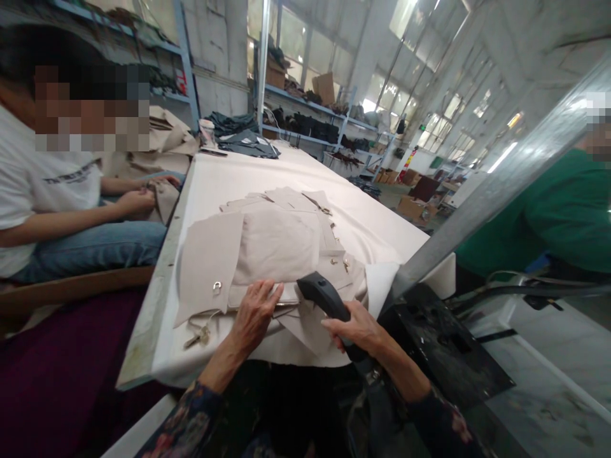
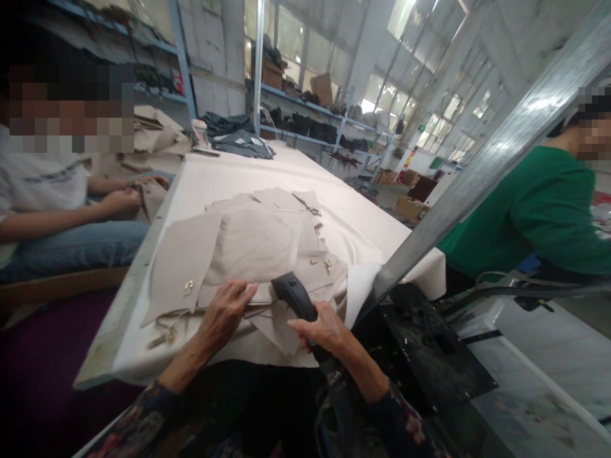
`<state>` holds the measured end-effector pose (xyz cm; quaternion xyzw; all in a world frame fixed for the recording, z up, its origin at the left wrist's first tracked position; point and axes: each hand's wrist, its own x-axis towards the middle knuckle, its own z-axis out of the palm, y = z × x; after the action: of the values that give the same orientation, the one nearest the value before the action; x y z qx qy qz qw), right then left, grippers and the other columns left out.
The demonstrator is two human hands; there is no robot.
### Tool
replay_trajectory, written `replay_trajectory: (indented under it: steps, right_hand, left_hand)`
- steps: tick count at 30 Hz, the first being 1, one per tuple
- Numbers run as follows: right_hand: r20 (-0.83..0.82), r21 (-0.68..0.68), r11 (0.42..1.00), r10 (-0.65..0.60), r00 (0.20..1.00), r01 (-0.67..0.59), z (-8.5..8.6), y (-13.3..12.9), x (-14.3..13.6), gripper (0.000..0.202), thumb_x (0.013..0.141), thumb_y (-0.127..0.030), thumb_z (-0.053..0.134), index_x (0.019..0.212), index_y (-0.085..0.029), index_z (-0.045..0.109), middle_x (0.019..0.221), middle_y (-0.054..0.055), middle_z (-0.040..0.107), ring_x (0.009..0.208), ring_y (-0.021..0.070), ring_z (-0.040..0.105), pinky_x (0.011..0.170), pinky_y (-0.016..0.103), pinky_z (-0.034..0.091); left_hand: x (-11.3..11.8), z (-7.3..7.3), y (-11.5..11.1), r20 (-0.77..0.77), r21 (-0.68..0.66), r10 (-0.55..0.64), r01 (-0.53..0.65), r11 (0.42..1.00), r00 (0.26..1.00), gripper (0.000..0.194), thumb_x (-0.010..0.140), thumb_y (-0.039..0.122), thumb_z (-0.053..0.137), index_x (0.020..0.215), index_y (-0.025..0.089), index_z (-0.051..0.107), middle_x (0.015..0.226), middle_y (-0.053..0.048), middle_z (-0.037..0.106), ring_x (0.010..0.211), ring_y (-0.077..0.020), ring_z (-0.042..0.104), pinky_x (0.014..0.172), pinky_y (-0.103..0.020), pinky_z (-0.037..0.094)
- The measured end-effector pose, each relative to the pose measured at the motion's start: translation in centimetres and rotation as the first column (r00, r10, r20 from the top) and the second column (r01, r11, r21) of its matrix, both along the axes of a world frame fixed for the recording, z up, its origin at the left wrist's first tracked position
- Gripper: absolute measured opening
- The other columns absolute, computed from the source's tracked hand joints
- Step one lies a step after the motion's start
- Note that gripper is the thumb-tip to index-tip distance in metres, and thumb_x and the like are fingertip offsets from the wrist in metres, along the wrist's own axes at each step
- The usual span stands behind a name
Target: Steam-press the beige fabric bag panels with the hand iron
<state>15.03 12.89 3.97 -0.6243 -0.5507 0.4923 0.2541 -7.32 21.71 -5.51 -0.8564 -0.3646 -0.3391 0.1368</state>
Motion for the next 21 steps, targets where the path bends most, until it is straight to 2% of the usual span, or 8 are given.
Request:
replay_trajectory:
  steps: [2,9,16,21]
  right_hand:
    - [-0.005,0.006,1.000,-0.003,1.000,0.003,0.1,0.2,-0.1,0.024,0.076,-0.036,0.062,0.071,-0.015,0.053,0.049,-0.003,0.055,0.039,0.0100,0.050,0.039,0.020,0.042]
    - [0.031,0.012,0.996,0.087,0.996,-0.088,-0.5,-1.8,0.5,0.023,0.079,-0.034,0.060,0.069,-0.014,0.054,0.046,-0.002,0.056,0.039,0.0085,0.049,0.041,0.018,0.040]
    - [0.064,0.085,0.996,-0.038,0.997,0.032,0.2,0.4,-0.2,0.026,0.077,-0.038,0.060,0.071,-0.015,0.053,0.048,-0.003,0.054,0.039,0.0100,0.050,0.040,0.020,0.042]
    - [0.063,0.059,0.997,0.038,0.997,-0.042,0.6,-2.3,0.2,0.024,0.078,-0.037,0.060,0.072,-0.015,0.053,0.048,-0.002,0.056,0.042,0.0105,0.052,0.044,0.020,0.042]
  left_hand:
    - [0.0,0.0,0.0,-0.001,0.001,0.009,-0.009,1.000,1.000,0.031,0.087,0.008,0.042,0.112,0.008,0.060,0.100,-0.017,0.056,0.089,-0.0274,0.047,0.077,-0.041,0.047]
    - [0.0,-0.2,0.0,-0.013,-0.022,0.003,-0.003,1.000,1.000,0.030,0.086,0.008,0.045,0.113,0.008,0.060,0.101,-0.016,0.056,0.091,-0.0276,0.047,0.081,-0.042,0.046]
    - [0.1,0.0,-0.1,0.010,-0.059,0.009,-0.009,0.998,1.000,0.030,0.086,0.009,0.045,0.113,0.008,0.061,0.099,-0.016,0.056,0.089,-0.0270,0.047,0.080,-0.042,0.048]
    - [0.0,-0.1,-0.1,0.022,-0.086,0.017,-0.015,0.996,1.000,0.032,0.087,0.010,0.044,0.114,0.011,0.061,0.099,-0.015,0.057,0.090,-0.0267,0.049,0.082,-0.042,0.048]
